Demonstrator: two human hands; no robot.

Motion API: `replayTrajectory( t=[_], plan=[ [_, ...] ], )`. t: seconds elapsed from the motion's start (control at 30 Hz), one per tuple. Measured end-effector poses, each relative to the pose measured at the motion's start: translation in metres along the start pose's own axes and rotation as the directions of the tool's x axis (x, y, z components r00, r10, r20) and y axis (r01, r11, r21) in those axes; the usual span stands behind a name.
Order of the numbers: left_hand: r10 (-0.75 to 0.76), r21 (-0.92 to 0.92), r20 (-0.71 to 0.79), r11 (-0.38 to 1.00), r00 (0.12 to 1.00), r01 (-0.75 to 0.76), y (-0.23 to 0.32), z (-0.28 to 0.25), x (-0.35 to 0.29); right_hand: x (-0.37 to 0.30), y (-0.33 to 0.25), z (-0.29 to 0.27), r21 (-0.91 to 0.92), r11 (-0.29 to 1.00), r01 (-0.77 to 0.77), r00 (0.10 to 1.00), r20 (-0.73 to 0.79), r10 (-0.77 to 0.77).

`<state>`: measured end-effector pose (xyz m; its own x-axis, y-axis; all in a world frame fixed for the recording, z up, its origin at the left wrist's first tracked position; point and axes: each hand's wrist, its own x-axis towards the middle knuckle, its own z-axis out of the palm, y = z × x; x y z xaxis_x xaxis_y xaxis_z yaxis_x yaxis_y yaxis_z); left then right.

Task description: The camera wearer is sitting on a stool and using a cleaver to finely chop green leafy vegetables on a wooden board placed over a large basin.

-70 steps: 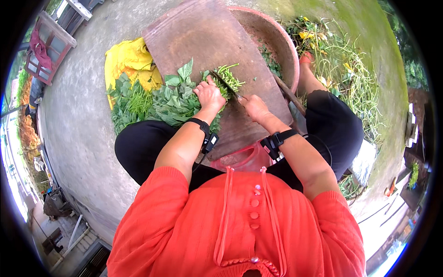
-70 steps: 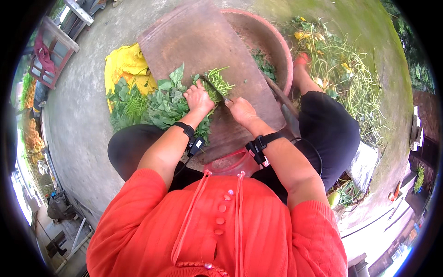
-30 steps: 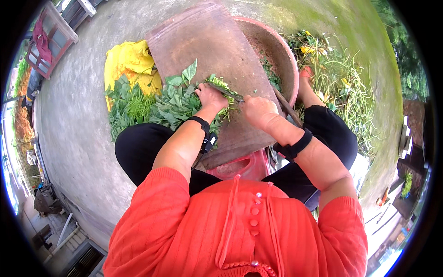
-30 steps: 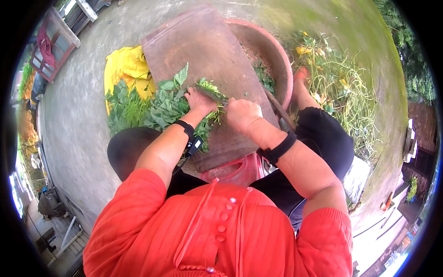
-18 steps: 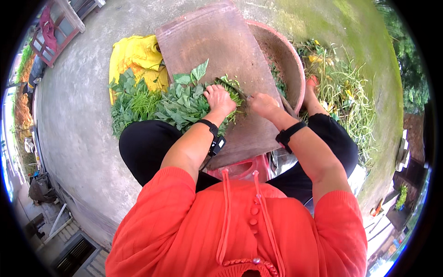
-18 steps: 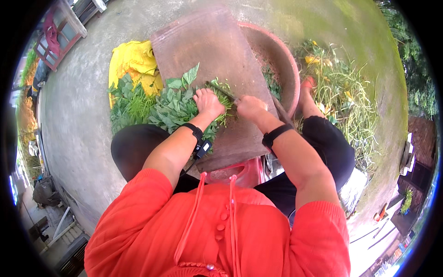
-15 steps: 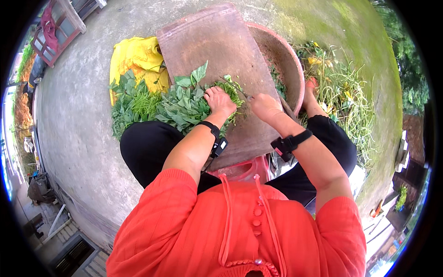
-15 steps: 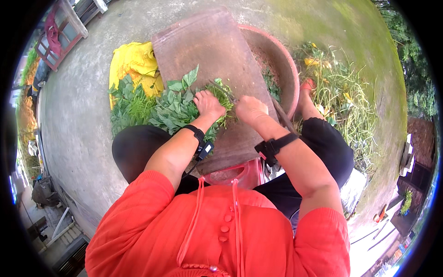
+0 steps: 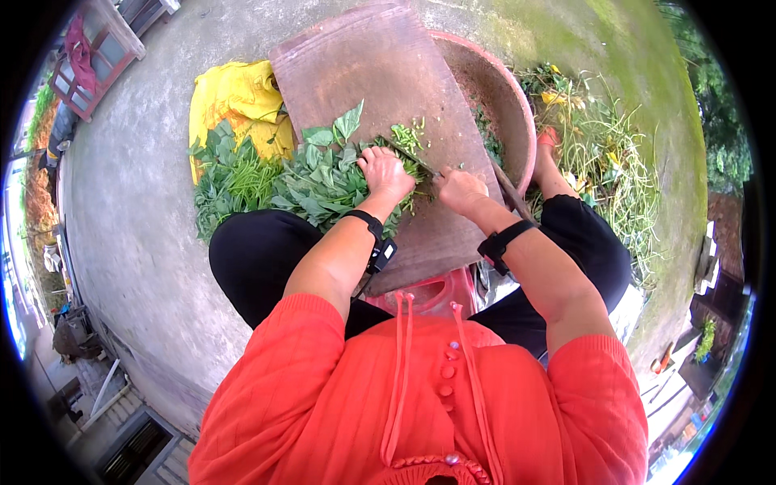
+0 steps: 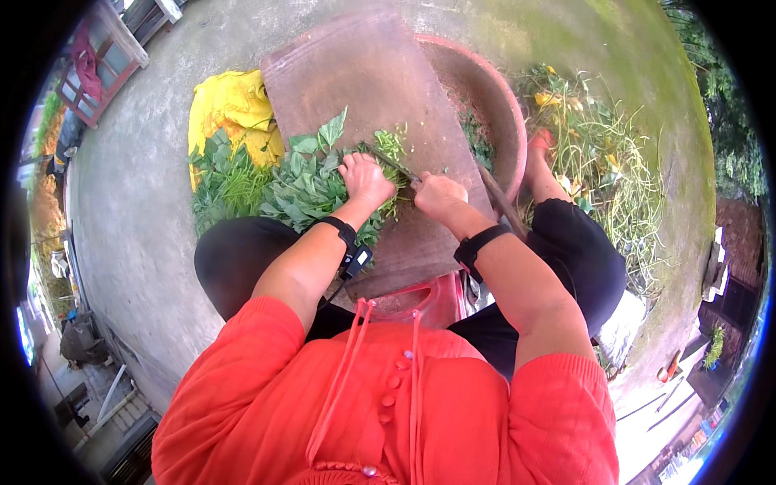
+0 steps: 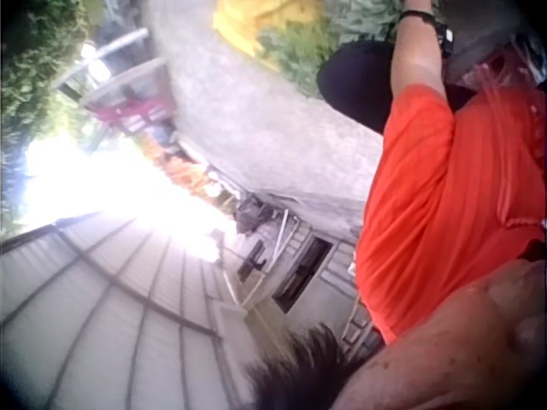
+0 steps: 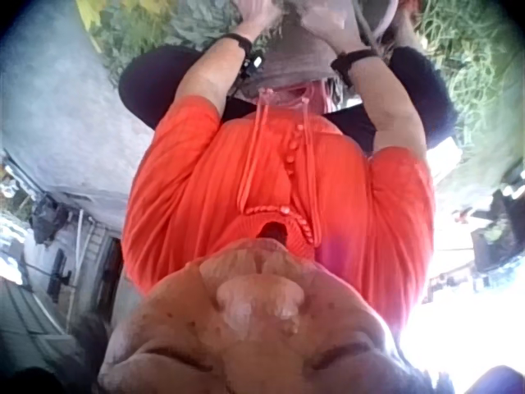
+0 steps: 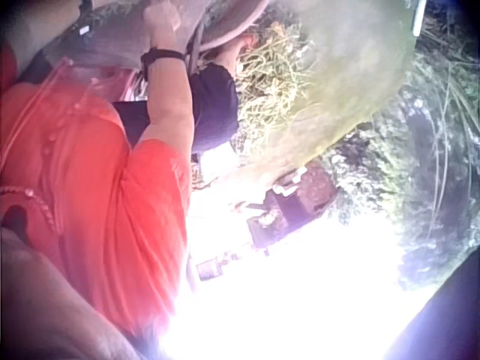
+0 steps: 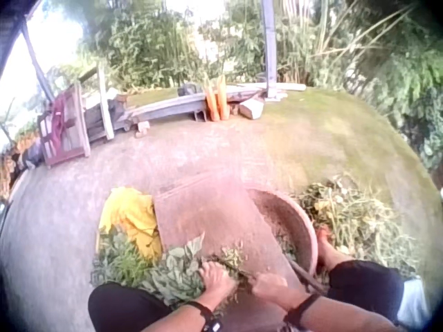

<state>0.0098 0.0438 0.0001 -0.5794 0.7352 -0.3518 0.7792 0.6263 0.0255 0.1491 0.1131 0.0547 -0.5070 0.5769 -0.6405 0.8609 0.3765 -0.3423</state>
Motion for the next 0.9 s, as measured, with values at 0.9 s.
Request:
replayTrajectory(
  t=[0.9],
  plan=[
    [-0.023,-0.105,0.103,0.994,0.994,0.034,-0.019,-0.014,-0.006,-0.083,-0.003,0.021,0.269,0.962,0.052,0.996,-0.090,-0.029]
  ],
)
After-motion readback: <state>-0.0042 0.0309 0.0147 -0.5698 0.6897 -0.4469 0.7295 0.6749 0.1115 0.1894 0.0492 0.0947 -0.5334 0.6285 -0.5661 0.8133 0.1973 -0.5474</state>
